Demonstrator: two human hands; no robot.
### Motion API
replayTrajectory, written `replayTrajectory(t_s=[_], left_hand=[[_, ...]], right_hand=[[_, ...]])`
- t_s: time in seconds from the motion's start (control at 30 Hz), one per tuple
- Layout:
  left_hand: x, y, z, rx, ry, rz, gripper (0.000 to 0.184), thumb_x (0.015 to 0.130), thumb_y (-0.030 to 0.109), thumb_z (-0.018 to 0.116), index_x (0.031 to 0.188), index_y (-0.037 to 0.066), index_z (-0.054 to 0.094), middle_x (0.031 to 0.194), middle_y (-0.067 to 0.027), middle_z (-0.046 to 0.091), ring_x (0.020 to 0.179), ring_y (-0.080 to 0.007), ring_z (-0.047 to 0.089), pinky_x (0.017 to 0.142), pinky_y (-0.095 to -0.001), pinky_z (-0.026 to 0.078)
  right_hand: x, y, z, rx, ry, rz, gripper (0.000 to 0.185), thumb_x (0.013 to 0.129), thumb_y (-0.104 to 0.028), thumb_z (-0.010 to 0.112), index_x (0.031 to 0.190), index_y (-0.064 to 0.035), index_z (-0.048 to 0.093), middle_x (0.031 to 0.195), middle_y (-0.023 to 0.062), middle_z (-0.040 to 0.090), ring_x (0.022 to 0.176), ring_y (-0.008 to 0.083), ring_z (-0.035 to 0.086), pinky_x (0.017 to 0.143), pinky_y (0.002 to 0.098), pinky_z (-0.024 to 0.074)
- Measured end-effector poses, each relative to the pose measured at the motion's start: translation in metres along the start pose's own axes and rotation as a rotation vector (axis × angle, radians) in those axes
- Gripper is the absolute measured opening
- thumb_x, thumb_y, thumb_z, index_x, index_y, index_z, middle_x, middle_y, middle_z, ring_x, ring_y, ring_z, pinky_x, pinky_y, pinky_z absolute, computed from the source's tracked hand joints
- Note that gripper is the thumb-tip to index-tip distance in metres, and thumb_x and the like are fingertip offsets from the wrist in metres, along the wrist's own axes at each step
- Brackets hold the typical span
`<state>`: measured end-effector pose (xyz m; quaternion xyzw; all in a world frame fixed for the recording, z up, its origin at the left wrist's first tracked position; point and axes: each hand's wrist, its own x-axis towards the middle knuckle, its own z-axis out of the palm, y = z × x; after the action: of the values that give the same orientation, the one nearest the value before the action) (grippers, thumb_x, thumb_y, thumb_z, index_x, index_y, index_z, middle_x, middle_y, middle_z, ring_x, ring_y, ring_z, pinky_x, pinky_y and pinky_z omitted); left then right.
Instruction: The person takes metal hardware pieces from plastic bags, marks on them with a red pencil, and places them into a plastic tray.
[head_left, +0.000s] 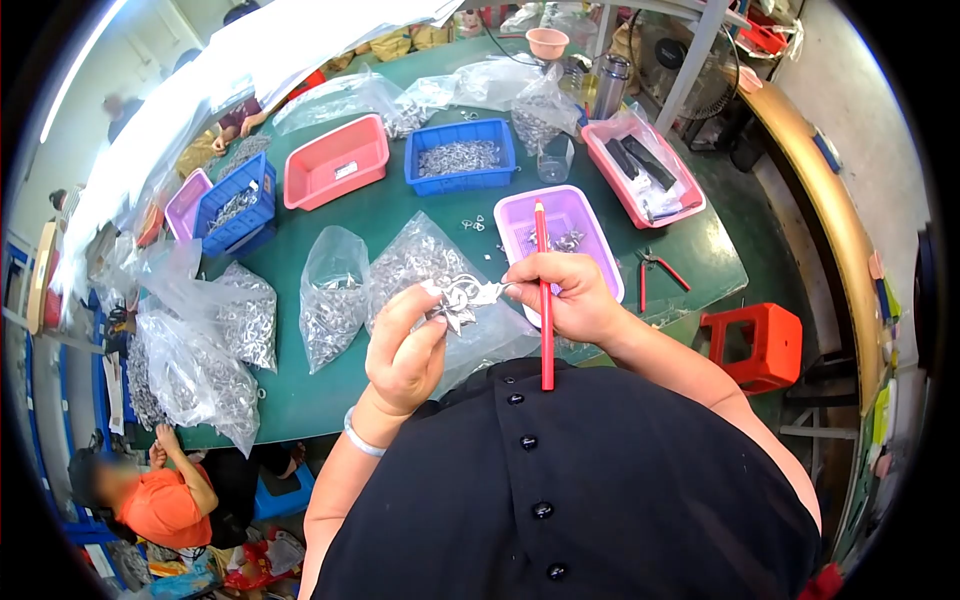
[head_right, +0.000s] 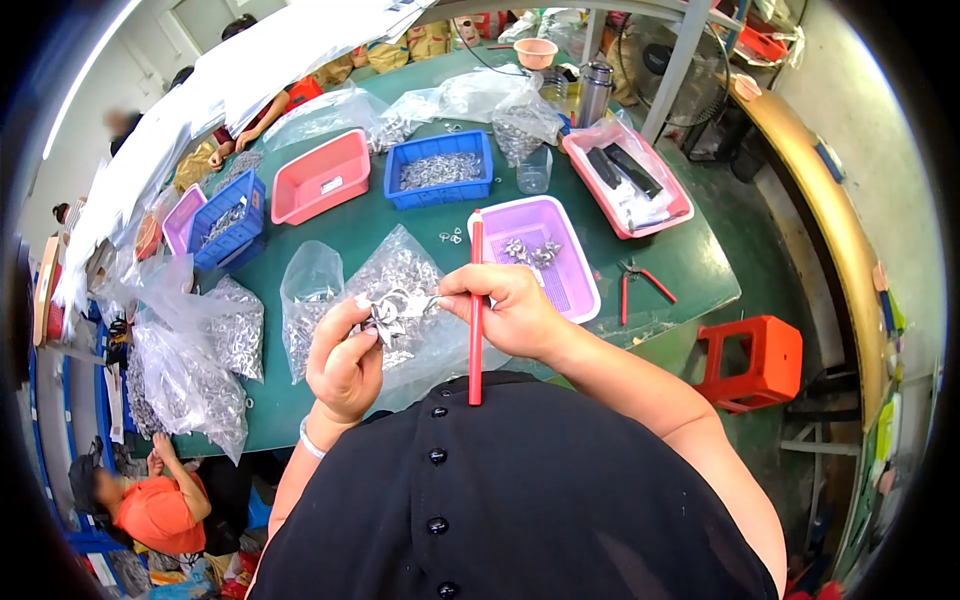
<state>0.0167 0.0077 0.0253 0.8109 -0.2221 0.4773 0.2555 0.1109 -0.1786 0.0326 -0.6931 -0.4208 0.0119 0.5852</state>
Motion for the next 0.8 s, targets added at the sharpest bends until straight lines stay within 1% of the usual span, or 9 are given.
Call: replayTrajectory(t_s=[0.1,0.2,0.4,0.5,0.6,0.7,0.73,0.8], left_hand=[[0.001,0.001,-0.001,0.004,-0.017,-0.001,0.028,0.061,-0.014,0.062,0.081,0.001,0.049,0.097,-0.0204,0.056,0.081,-0.0295,0.059,0.069,-0.0322,0.049],[0.001,0.003,0.0,-0.044,-0.036,-0.115,0.028,0.062,-0.014,0.062,0.081,0.001,0.049,0.096,-0.0202,0.057,0.08,-0.0293,0.059,0.069,-0.0322,0.049],[0.002,0.004,-0.001,-0.002,-0.033,-0.06,0.027,0.064,-0.014,0.061,0.082,0.001,0.049,0.095,-0.0201,0.057,0.08,-0.0285,0.059,0.068,-0.0311,0.05],[0.002,0.002,0.002,-0.073,-0.033,-0.145,0.023,0.067,-0.013,0.059,0.082,0.0,0.049,0.096,-0.0196,0.057,0.082,-0.0261,0.059,0.071,-0.0294,0.049],[-0.005,-0.001,0.005,-0.263,-0.048,-0.36,0.02,0.071,-0.012,0.058,0.084,0.0,0.048,0.099,-0.0176,0.057,0.084,-0.0201,0.058,0.073,-0.0265,0.047],[-0.006,0.004,0.01,-0.606,0.013,-0.714,0.019,0.074,-0.01,0.057,0.086,0.0,0.047,0.101,-0.0157,0.057,0.082,-0.0138,0.056,0.072,-0.0235,0.045],[-0.004,0.006,0.009,-0.682,0.015,-0.819,0.019,0.074,-0.009,0.058,0.087,0.001,0.047,0.099,-0.0136,0.057,0.078,-0.0106,0.055,0.067,-0.0221,0.045],[-0.001,0.006,0.008,-0.767,0.024,-0.952,0.019,0.074,-0.008,0.058,0.087,0.001,0.047,0.095,-0.0115,0.057,0.075,-0.0104,0.055,0.066,-0.0222,0.046]], right_hand=[[0.0,0.001,0.0,0.016,-0.012,0.036,0.008,0.075,-0.003,0.063,0.083,-0.0014,0.06,0.073,0.0082,0.062,0.068,0.0135,0.06,0.06,0.0241,0.0464],[0.0,0.001,0.0,0.037,-0.007,0.051,0.008,0.075,-0.003,0.063,0.083,-0.0013,0.06,0.073,0.0073,0.061,0.068,0.0122,0.059,0.061,0.0238,0.0464],[-0.001,0.0,-0.001,0.053,-0.013,0.08,0.009,0.076,-0.004,0.063,0.083,-0.0013,0.06,0.073,0.0059,0.061,0.068,0.0111,0.058,0.061,0.0233,0.0462],[0.0,0.0,-0.001,0.084,-0.015,0.101,0.009,0.076,-0.004,0.062,0.084,-0.0015,0.06,0.073,0.0055,0.061,0.068,0.0106,0.058,0.061,0.0231,0.0461],[0.0,-0.002,-0.003,0.125,-0.019,0.141,0.008,0.076,-0.004,0.062,0.084,-0.0017,0.06,0.073,0.0051,0.06,0.068,0.0102,0.057,0.061,0.023,0.0458],[0.001,0.0,-0.003,0.163,-0.015,0.173,0.008,0.077,-0.005,0.062,0.084,-0.0018,0.059,0.073,0.0044,0.06,0.068,0.0095,0.056,0.061,0.023,0.0452],[0.001,0.001,-0.003,0.175,-0.013,0.18,0.008,0.077,-0.005,0.062,0.084,-0.0018,0.059,0.073,0.0041,0.06,0.068,0.0093,0.056,0.061,0.023,0.045],[0.001,0.003,-0.002,0.194,-0.006,0.178,0.008,0.077,-0.005,0.062,0.084,-0.0018,0.059,0.072,0.0035,0.059,0.068,0.0087,0.055,0.06,0.0228,0.0445]])
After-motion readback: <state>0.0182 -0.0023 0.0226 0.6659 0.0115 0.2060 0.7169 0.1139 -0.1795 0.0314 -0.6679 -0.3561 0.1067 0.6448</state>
